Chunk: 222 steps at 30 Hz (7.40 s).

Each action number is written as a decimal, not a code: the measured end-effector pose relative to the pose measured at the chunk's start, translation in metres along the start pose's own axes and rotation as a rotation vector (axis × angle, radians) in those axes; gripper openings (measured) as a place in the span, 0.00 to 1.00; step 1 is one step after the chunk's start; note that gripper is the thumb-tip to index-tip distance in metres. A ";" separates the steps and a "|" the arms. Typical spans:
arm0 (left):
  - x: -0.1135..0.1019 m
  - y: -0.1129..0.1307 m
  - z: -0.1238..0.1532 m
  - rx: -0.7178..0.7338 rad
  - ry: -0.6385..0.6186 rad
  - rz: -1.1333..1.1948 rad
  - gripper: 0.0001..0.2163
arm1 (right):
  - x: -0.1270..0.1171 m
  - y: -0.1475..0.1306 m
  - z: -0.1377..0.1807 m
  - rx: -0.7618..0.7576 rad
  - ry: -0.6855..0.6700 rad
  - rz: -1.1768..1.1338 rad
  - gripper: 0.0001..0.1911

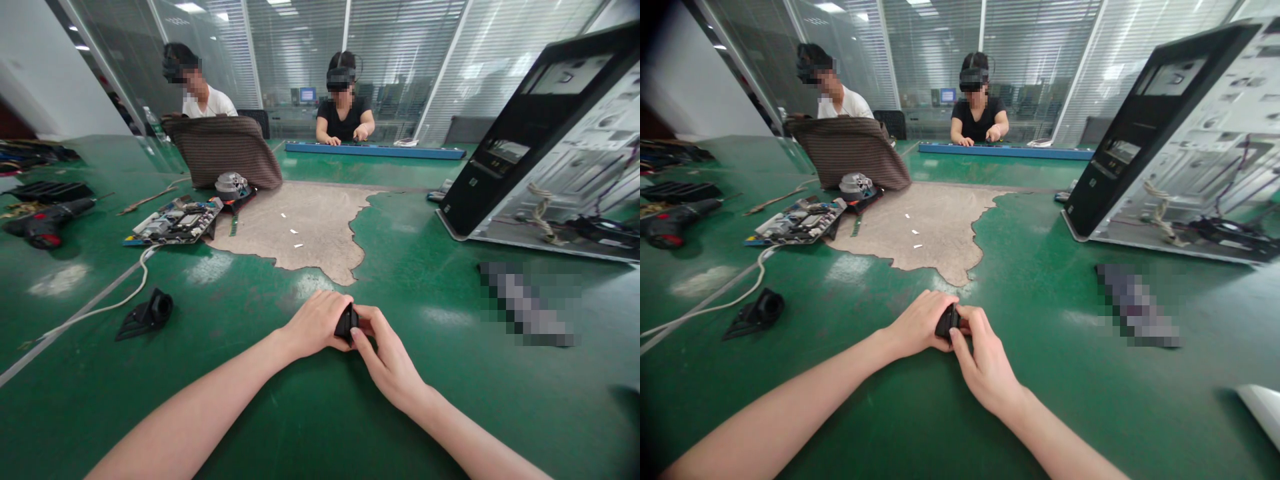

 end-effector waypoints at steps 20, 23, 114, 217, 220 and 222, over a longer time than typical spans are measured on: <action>0.002 -0.001 0.000 0.009 0.007 -0.011 0.26 | 0.001 -0.002 0.001 -0.042 0.054 0.152 0.12; 0.002 -0.001 0.000 0.012 0.008 -0.017 0.25 | 0.001 -0.002 0.000 -0.056 0.097 0.162 0.09; -0.003 0.004 -0.001 -0.003 -0.008 0.005 0.20 | -0.003 0.000 -0.006 -0.099 0.197 0.068 0.04; -0.001 0.001 -0.001 0.002 -0.005 0.012 0.25 | -0.004 0.005 -0.007 0.024 0.024 0.078 0.10; 0.000 0.000 -0.001 -0.002 -0.014 0.004 0.26 | -0.005 0.003 -0.003 -0.030 0.030 0.114 0.12; 0.000 -0.001 0.000 0.002 -0.020 -0.004 0.25 | -0.006 0.002 -0.002 -0.091 0.071 0.114 0.13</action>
Point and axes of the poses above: each hand's wrist, its own z-axis away from the middle knuckle, its own x-axis out of the palm, y = z × x, the point moved 3 cm from there along -z, towards the middle knuckle, and after that the axes turned 10 degrees about z, right-handed, at the moved point
